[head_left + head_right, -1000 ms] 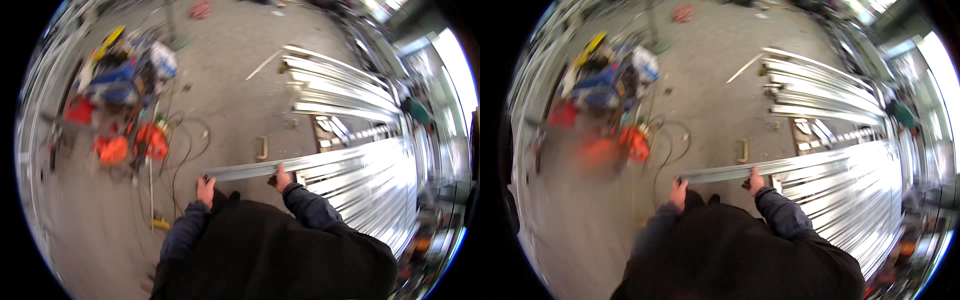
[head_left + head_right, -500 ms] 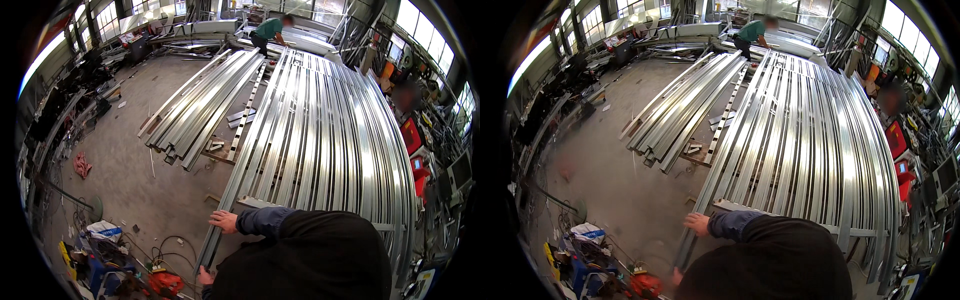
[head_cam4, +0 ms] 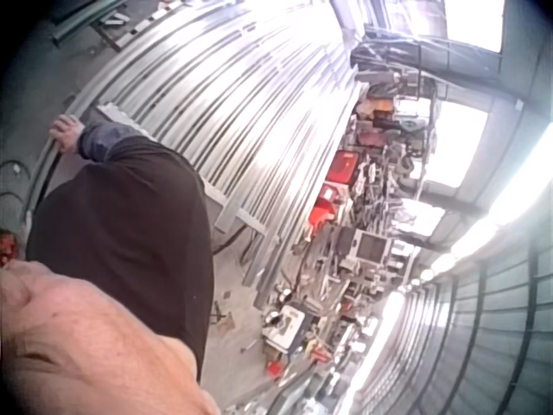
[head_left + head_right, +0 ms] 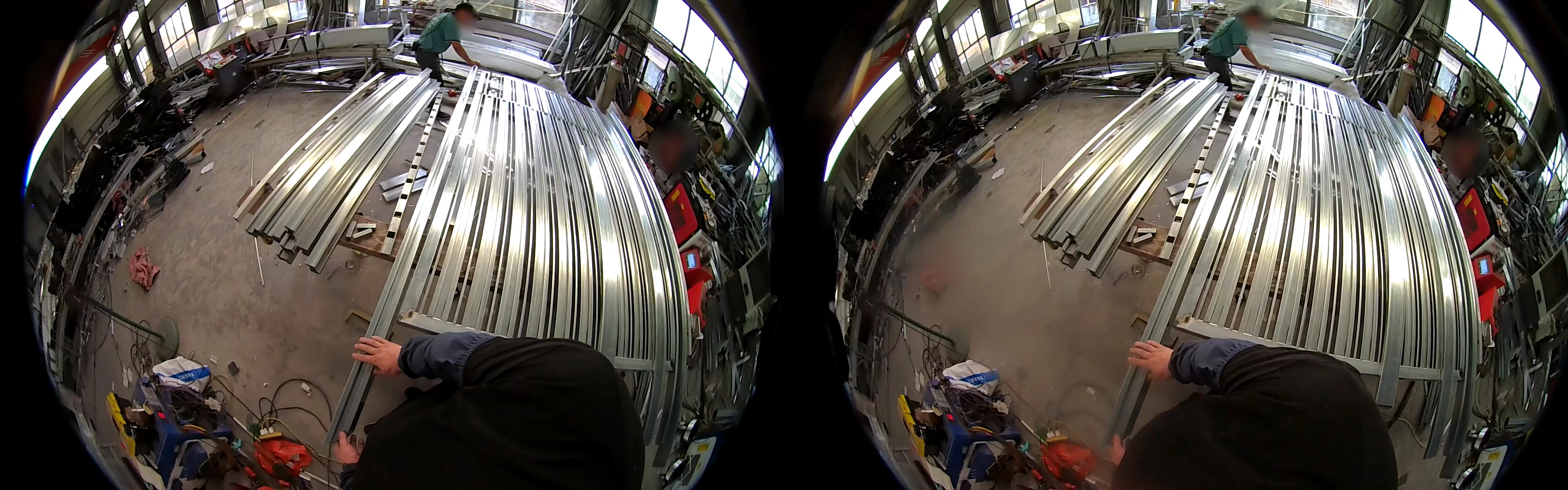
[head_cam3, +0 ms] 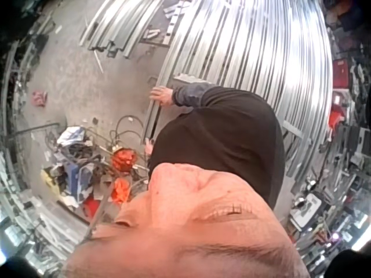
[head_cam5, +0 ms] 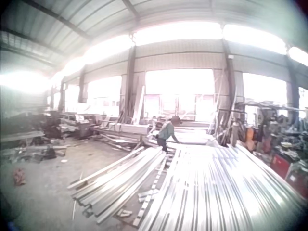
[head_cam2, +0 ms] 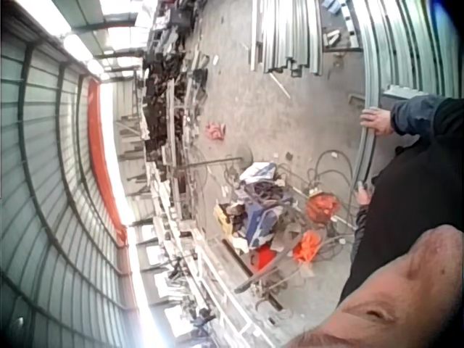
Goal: The person picks up a long metal bar and aligns it with a metal frame on the floor. They then use a welding torch to weld the metal bar to the frame at multiple points. Another person is visible in the background working on a similar frame.
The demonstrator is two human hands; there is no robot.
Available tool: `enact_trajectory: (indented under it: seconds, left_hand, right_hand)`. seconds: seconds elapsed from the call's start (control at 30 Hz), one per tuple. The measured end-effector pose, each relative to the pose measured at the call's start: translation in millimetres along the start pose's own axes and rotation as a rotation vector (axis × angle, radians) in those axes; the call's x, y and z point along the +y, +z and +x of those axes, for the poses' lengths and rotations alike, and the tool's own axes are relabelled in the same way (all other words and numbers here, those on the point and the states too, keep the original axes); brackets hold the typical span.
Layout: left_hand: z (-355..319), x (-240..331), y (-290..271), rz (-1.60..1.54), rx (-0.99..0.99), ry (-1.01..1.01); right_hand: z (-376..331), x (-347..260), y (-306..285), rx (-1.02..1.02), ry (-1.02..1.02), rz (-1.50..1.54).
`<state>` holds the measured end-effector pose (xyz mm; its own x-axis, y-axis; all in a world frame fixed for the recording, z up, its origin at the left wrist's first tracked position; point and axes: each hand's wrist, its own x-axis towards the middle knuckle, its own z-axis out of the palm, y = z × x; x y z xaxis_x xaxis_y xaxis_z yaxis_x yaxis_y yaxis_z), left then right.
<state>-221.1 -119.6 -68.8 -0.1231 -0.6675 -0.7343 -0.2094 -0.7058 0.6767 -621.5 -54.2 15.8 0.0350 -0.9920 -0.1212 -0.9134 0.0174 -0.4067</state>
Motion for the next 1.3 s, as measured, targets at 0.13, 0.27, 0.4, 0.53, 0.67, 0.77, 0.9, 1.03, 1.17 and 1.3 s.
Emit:
enact_trajectory:
  seconds: [0.13,0.27,0.4,0.53,0.67,0.77,0.9,1.03,1.17,1.3]
  left_hand:
    - [10.2,-21.9,-1.8,0.161,-0.034,0.136]
    - [14.9,-29.0,-14.3,0.116,-0.094,0.151]
    - [7.1,-28.4,-15.8,0.163,-0.143,0.195]
    - [4.3,-27.1,-19.3,0.066,-0.160,0.116]
    - [2.8,-39.2,-11.1,-0.028,-0.086,0.095]
    - [-1.8,-44.4,-2.9,-0.202,0.039,0.022]
    - [-18.5,-35.7,7.2,-0.140,-0.046,0.069]
    - [-37.6,-17.5,17.7,-0.130,-0.036,0.043]
    - [-49.4,-9.4,33.1,-0.218,-0.043,0.025]
    - [-26.2,-36.3,15.7,-0.137,-0.095,0.136]
  right_hand:
    - [-6.2,6.5,11.6,0.049,-0.003,-0.040]
    - [-1.3,-0.2,8.6,0.031,0.008,-0.044]
    - [-2.0,1.0,6.4,0.011,0.031,-0.028]
    - [-2.0,-0.5,3.7,0.006,0.026,-0.006]
    - [-2.6,3.1,9.6,0.041,0.004,-0.055]
    - [-2.0,-1.4,7.7,0.083,-0.019,-0.064]
    - [-3.6,1.7,6.2,0.069,-0.022,-0.057]
    - [-1.2,3.4,9.0,0.055,-0.020,-0.054]
    - [-6.0,17.0,18.8,0.090,-0.031,-0.030]
    - [-2.7,8.9,14.7,0.108,-0.054,0.020]
